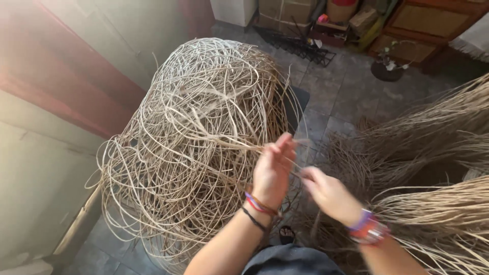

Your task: Weaving and knotting natural fibers onto a circular frame

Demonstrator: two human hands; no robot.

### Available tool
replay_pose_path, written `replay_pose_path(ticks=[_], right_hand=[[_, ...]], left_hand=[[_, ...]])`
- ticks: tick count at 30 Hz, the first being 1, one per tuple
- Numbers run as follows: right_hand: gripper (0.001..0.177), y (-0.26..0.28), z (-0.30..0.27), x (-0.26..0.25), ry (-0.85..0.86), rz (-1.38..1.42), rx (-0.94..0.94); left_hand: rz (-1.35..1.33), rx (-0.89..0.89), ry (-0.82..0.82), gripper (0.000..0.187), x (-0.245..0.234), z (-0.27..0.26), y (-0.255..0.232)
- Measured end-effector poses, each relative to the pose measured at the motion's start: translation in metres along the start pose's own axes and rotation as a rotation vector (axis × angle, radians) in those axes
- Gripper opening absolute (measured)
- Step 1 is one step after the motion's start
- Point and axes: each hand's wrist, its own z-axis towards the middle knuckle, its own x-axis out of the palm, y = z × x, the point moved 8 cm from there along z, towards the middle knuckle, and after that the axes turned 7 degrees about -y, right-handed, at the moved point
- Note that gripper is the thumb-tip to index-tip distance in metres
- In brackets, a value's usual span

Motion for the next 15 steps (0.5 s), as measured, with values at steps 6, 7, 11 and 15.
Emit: replay_pose_path(ticks=[6,7,11,15], right_hand=[[0.030,0.021,0.013,-0.004,-0.253,0.182,-0.160],[0.026,0.008,0.003,-0.006,-0.210,0.108,-0.126],[0.034,-0.027,-0.031,-0.022,-0.186,0.054,-0.025],[0.029,0.000,-0.009,-0.013,-0.235,0.109,0.084]], left_hand=[[0.012,-0.120,-0.039,0.030,-0.026,-0.003,0.029],[-0.049,-0.090,-0.063,0.032,-0.028,0.003,0.014],[-0.053,-0.042,-0.192,0.035,-0.032,0.007,-0.021],[0.120,-0.096,-0.190,0.042,0.000,-0.021,-0.007]])
